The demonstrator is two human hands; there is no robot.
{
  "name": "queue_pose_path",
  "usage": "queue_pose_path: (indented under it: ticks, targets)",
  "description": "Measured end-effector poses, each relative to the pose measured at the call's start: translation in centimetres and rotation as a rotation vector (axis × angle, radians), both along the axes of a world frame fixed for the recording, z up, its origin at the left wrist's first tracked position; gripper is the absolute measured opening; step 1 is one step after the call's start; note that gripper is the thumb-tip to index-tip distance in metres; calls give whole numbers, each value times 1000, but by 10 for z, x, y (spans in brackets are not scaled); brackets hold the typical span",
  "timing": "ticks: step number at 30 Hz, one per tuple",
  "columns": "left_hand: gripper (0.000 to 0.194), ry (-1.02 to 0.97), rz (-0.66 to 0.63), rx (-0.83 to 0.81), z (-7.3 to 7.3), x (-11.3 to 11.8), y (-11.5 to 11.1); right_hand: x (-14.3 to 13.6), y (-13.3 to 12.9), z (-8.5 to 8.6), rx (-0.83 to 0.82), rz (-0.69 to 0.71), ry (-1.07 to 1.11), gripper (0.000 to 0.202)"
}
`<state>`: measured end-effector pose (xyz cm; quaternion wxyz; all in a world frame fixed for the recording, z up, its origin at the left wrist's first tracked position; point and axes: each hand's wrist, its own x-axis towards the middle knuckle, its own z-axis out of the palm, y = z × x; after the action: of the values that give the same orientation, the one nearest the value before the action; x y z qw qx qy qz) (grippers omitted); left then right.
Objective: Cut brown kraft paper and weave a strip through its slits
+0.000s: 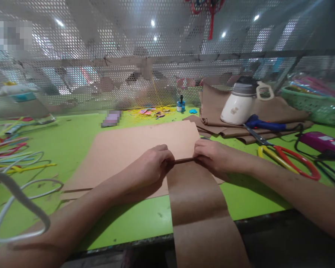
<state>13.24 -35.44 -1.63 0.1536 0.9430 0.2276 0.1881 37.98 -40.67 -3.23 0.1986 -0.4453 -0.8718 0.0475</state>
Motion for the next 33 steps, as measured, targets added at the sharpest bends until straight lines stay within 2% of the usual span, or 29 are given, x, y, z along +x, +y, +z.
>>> queue_pose_path:
  ticks: [3,7,13,17,27,29,33]
  targets:
    - [15,9,-4,12,-4,2,6,-4,-2,3,-11,-61,-26,9]
    - [13,33,-22,24,-9,5,14,-12,0,5,-1,-117,-32,11]
    - [13,28,0,33,-3,0,4,-6,0,1,-34,-38,17,13]
    - [17,46,-13,37,4,-4,-2,-2,-4,-2,10,4,0,15]
    - [16,193,-129,287,6,-1,-7,-7,-22,-3,139,14,-225,16]
    - [17,183,-115,232,8,-1,-8,-9,-24,-2,152,10,-254,17]
    - [22,61,50,-87,13,2,-3,-11,-28,0,191,8,-274,21]
